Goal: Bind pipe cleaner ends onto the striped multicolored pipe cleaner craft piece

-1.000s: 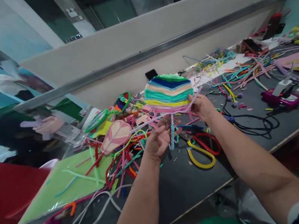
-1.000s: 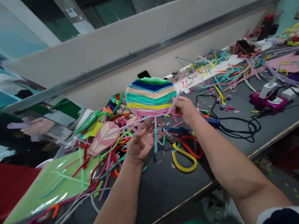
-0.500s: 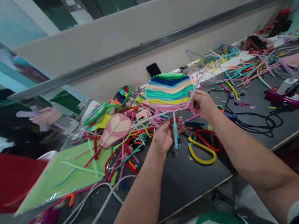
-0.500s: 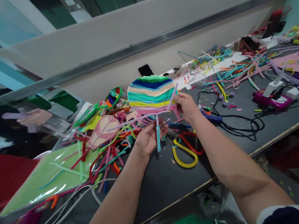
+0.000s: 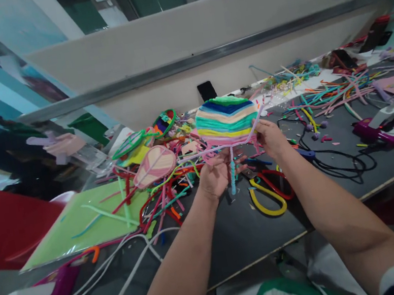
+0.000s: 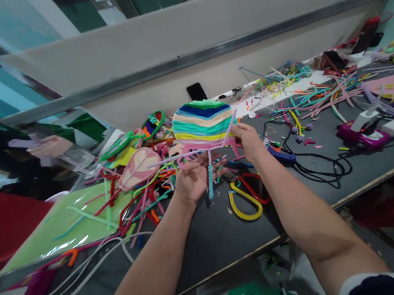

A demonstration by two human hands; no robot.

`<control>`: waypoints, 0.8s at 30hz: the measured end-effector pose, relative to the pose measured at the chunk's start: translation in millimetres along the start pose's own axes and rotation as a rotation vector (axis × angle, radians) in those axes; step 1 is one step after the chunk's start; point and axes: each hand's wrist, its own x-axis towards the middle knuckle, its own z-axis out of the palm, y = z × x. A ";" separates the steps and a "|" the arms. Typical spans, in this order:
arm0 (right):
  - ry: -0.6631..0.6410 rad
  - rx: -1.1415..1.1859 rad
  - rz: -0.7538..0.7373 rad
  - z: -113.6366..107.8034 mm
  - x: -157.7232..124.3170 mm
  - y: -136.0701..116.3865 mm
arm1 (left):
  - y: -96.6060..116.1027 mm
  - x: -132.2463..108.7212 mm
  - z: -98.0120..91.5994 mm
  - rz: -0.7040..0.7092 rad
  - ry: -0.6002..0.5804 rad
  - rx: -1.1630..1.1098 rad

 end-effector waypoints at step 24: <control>-0.008 0.027 0.015 1.1 -1.0 0.6 | -4.1 7.6 -18.8 0.153 0.175 0.038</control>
